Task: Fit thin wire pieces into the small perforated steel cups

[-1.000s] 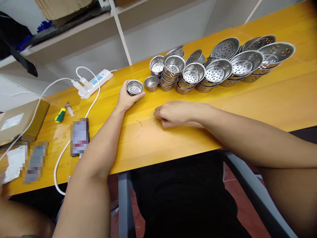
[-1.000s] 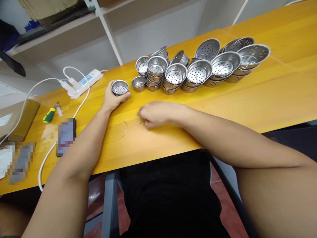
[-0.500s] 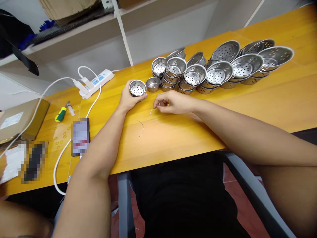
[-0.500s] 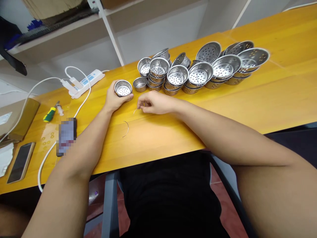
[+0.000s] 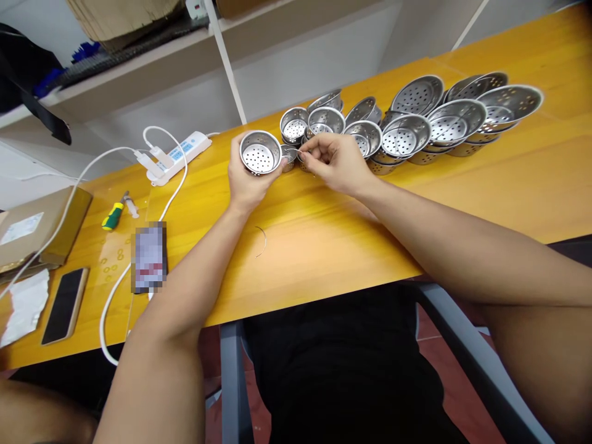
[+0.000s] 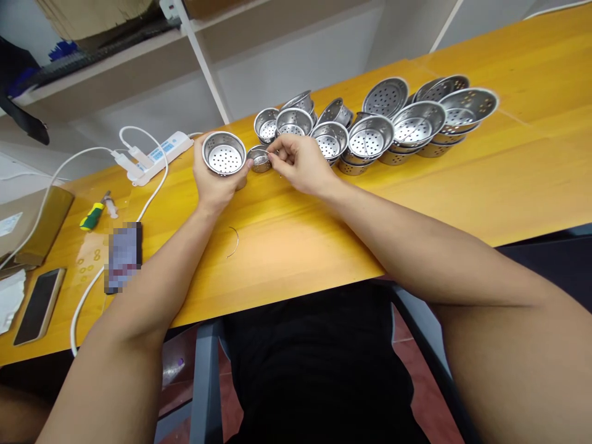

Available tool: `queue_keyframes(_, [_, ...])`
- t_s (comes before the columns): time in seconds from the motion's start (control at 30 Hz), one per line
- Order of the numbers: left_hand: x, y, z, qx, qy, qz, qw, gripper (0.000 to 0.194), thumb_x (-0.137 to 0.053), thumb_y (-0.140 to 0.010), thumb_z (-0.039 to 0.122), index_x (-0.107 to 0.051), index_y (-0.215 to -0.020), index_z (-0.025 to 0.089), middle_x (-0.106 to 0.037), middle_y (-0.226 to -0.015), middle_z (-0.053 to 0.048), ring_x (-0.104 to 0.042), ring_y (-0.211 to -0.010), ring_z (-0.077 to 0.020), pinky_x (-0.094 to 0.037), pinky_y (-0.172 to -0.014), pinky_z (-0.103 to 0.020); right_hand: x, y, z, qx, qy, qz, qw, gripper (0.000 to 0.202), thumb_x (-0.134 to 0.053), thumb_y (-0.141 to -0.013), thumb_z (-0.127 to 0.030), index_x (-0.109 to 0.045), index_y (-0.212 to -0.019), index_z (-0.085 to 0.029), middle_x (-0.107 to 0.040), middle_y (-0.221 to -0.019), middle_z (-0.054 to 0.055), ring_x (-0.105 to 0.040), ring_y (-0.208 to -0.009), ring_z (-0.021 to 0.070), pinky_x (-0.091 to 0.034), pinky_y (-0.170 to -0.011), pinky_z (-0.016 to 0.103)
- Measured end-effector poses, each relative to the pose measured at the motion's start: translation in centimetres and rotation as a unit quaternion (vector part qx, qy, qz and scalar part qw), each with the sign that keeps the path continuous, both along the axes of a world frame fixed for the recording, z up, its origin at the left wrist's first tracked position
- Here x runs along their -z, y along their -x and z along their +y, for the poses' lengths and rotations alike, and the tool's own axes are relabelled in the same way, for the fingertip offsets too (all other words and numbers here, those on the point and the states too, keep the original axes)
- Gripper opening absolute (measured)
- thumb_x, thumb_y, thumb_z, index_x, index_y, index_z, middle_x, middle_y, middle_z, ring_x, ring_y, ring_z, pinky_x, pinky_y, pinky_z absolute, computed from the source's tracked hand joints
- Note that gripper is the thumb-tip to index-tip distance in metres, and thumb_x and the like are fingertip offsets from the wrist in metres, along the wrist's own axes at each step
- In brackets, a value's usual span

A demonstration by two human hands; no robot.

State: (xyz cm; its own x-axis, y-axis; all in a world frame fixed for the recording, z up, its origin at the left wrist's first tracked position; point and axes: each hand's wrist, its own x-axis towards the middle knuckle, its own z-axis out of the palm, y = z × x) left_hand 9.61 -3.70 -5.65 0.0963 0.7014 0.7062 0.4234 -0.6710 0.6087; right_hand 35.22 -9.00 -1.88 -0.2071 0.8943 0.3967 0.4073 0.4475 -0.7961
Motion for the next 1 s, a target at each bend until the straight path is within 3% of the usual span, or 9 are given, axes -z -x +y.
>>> queue_keyframes(0.13, [0.4, -0.6, -0.3, 0.036, -0.009, -0.001, 0.999, 0.094, -0.101, -0.088, 0.076, -0.047, -0.154, 0.036, -0.065, -0.153, -0.009, -0.067, -0.163, -0.0404, -0.055, -0.143, -0.067, 0.5, -0.1, 0.3, 0.027, -0.009, -0.013, 1.0, 0.06, -0.069, -0.109, -0.086, -0.074, -0.128, -0.03, -0.065, -0.09, 0.006, -0.065, -0.085, 0.0294, -0.061, -0.077, 0.044])
queue_keyframes(0.33, [0.7, -0.4, -0.2, 0.042, -0.011, 0.035, 0.998, 0.097, -0.101, -0.09, 0.069, -0.047, -0.164, 0.037, -0.061, -0.162, -0.012, -0.06, -0.169, -0.043, -0.047, -0.15, -0.067, 0.3, 0.0, -0.1, 0.032, -0.017, -0.011, 0.999, 0.053, -0.065, -0.113, -0.08, -0.071, -0.125, -0.029, -0.063, -0.092, 0.006, -0.063, -0.085, 0.0293, -0.06, -0.079, 0.045])
queue_keyframes(0.53, [0.3, -0.2, -0.6, 0.021, 0.001, 0.031, 0.999, 0.086, -0.112, -0.077, 0.069, -0.066, -0.139, 0.032, -0.066, -0.143, -0.01, -0.066, -0.158, -0.0428, -0.053, -0.145, -0.071, -0.1, 0.2, -0.5, 0.033, -0.014, 0.008, 0.999, 0.064, -0.059, -0.111, -0.09, -0.067, -0.133, -0.031, -0.064, -0.098, 0.008, -0.062, -0.088, 0.0303, -0.058, -0.072, 0.042])
queue_keyframes(0.67, [0.1, -0.7, -1.2, 0.037, 0.033, 0.032, 0.998, 0.085, -0.112, -0.077, 0.07, -0.063, -0.135, 0.032, -0.072, -0.14, -0.008, -0.074, -0.15, -0.0401, -0.059, -0.139, -0.071, -0.4, 0.8, -1.2, 0.019, -0.014, 0.006, 1.0, 0.062, -0.06, -0.11, -0.09, -0.067, -0.128, -0.031, -0.062, -0.096, 0.007, -0.061, -0.086, 0.0291, -0.055, -0.072, 0.041])
queue_keyframes(0.87, [0.7, -1.7, -1.4, 0.087, 0.071, 0.039, 0.993, 0.102, -0.112, -0.072, 0.077, -0.053, -0.144, 0.035, -0.075, -0.146, -0.007, -0.08, -0.147, -0.0382, -0.067, -0.129, -0.061, -0.4, 1.5, -1.5, 0.026, -0.021, 0.007, 0.999, 0.042, -0.064, -0.114, -0.068, -0.07, -0.123, -0.028, -0.061, -0.087, 0.003, -0.061, -0.082, 0.026, -0.054, -0.078, 0.04])
queue_keyframes(1.0, [1.1, -1.9, -1.4, 0.099, 0.077, 0.05, 0.991, 0.112, -0.114, -0.065, 0.081, -0.051, -0.147, 0.037, -0.074, -0.149, -0.007, -0.081, -0.147, -0.039, -0.069, -0.127, -0.061, -0.3, 1.6, -1.5, 0.031, -0.027, 0.0, 0.999, 0.027, -0.064, -0.116, -0.052, -0.072, -0.122, -0.027, -0.064, -0.087, 0.004, -0.063, -0.082, 0.0267, -0.055, -0.08, 0.041])
